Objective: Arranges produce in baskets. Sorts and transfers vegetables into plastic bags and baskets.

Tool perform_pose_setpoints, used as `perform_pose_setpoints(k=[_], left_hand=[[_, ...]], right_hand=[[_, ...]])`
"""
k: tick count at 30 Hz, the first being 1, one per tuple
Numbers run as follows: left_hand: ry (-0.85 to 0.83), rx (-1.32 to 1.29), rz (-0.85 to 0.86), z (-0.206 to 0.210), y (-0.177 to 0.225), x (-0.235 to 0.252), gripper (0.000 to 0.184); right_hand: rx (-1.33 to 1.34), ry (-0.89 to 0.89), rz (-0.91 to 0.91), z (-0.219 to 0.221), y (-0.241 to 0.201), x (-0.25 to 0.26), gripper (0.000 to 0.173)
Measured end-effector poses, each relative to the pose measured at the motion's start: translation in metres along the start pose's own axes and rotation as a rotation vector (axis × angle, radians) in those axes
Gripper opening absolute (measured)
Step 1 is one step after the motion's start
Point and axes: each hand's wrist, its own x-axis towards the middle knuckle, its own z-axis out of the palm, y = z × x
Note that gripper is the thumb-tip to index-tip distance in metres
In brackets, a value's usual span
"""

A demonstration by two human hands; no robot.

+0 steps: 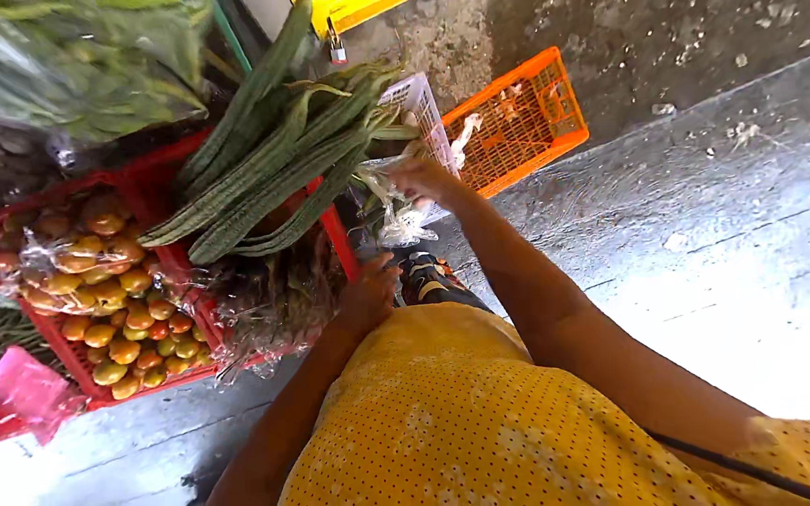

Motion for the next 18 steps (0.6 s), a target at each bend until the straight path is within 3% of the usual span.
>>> perform_pose_setpoints(k=[4, 8, 10, 12, 15, 18], left_hand=[[-0.082, -0.068, -0.173, 0.018, 0.008, 0.026, 0.036], [0.051, -0.084, -0.375, 0.023, 0.003, 0.063, 0.040], [0.073, -0.080, -0.464, 0.020, -0.009, 0.081, 0.043], [0.117, -0.062, -0.509, 0.015, -0.025, 0.099, 0.042], [0.229, -0.044, -0.587, 0.008, -0.049, 0.126, 0.050], [0.276, -0.026, -0.667, 0.002, -0.062, 0.152, 0.064]], right_hand=[[-0.303, -0.072, -0.008, 0.066, 0.092, 0.061, 0.040], [-0.320, -0.145, 0.258, 0.092, 0.112, 0.070, 0.050], [-0.184, -0.039, 0.317, 0.083, 0.119, 0.063, 0.046], [0.020, 0.177, 0.309, 0.062, 0.122, 0.053, 0.039], [0.363, 0.459, 0.201, 0.026, 0.134, 0.047, 0.028], [0.638, 0.622, 0.152, -0.011, 0.138, 0.034, 0.018]])
